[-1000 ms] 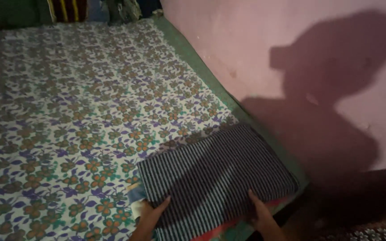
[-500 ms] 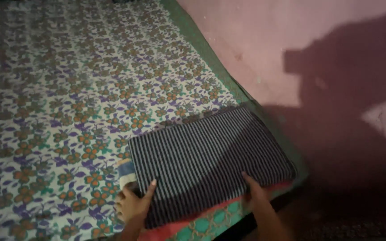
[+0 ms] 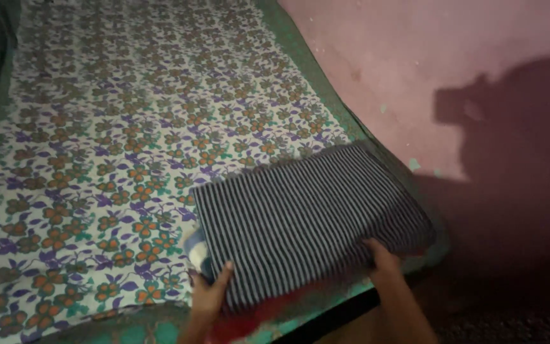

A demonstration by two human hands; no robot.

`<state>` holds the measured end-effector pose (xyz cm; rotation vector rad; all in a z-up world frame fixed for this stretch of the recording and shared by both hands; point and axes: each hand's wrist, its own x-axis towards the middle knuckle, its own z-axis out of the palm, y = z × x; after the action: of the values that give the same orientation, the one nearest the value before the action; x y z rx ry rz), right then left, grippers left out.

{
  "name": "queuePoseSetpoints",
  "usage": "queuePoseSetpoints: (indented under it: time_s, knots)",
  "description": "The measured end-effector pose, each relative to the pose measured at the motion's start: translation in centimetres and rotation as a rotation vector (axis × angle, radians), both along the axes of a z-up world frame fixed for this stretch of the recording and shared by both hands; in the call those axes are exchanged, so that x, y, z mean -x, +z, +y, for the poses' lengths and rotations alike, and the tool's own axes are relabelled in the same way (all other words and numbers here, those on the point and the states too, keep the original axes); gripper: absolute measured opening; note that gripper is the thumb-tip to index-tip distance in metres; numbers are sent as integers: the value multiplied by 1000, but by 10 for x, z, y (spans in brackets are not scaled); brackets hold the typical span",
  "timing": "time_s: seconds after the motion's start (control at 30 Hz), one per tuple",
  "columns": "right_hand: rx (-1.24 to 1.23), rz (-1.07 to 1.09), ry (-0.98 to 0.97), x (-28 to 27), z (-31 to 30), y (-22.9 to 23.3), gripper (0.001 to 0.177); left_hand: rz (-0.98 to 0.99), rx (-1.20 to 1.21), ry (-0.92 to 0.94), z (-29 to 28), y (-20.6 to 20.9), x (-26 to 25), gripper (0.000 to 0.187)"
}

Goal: Folding a striped cloth on a bed and then unboxing a small light-blue device from a shelf.

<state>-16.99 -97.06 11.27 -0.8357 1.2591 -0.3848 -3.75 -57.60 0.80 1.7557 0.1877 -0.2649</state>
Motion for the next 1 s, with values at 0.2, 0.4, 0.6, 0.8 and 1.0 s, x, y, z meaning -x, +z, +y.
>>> queuePoseSetpoints:
  time_s: [0.2,0.4,0.6,0.8,1.0]
  knots:
    - [111,234,174,11,18,6,91,80,-133,16,2,-18,6,103]
    - [818,864,345,-4,48,67,129,-203,-680,56,-11,114,12,119]
    - [980,1052,1002,-33,60,33,88,-874,-690,-330,-54,159,10,84]
    - [1039,1021,1015,-50,39,-15,93,-571,-864,-526,-73,122,-3,85]
    - [1320,1188,989,-51,28,-48,91,-487,-911,-537,-79,116,-13,83]
